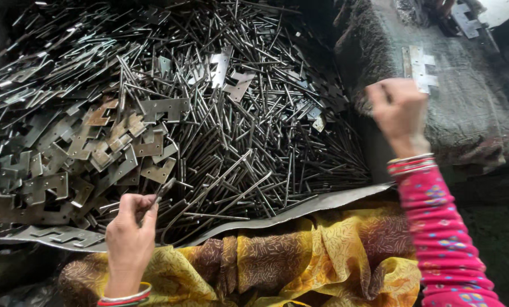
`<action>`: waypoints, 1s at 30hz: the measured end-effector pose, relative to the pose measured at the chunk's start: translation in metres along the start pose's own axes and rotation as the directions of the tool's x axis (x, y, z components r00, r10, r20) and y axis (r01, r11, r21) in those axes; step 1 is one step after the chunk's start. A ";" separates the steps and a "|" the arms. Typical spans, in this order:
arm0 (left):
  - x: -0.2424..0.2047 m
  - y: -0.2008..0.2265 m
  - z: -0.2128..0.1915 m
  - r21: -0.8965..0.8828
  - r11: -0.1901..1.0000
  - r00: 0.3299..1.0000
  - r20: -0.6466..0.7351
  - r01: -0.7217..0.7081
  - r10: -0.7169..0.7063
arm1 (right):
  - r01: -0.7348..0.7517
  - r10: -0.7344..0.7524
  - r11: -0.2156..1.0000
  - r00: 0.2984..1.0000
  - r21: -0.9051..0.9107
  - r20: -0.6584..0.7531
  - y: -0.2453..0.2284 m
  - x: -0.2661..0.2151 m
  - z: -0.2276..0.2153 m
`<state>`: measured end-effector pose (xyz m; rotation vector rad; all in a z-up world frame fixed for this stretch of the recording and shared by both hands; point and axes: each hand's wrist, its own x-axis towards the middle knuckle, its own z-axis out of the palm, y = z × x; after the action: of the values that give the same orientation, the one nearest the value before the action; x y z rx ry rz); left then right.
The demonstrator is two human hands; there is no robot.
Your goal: The person sits on the floor and repeatedly picks up metal plates and pins from a large bin. They insert the pins into the plates to form assemblies and place the completed units on a nearby surface. Another person is visible working alongside in the background.
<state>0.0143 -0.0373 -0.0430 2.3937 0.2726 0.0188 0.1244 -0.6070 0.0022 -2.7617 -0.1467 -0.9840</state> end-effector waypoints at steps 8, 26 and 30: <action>-0.017 0.016 -0.033 -0.851 0.525 0.993 -0.044 0.021 -0.111 | 0.261 0.020 0.908 0.755 -0.327 0.656 -0.062 -0.003 0.083; 0.015 0.029 0.015 0.116 0.984 0.979 -0.132 -0.139 0.153 | -0.216 0.137 0.938 0.950 0.273 0.279 -0.099 0.007 0.042; 0.020 0.030 0.030 0.446 0.891 0.982 -0.112 -0.087 0.153 | 0.012 -0.119 0.899 0.968 0.437 0.219 -0.145 0.000 0.000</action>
<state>0.0417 -0.0745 -0.0467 2.8655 0.2109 0.2106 0.1011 -0.4657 0.0259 -2.4564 -0.4434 -0.5378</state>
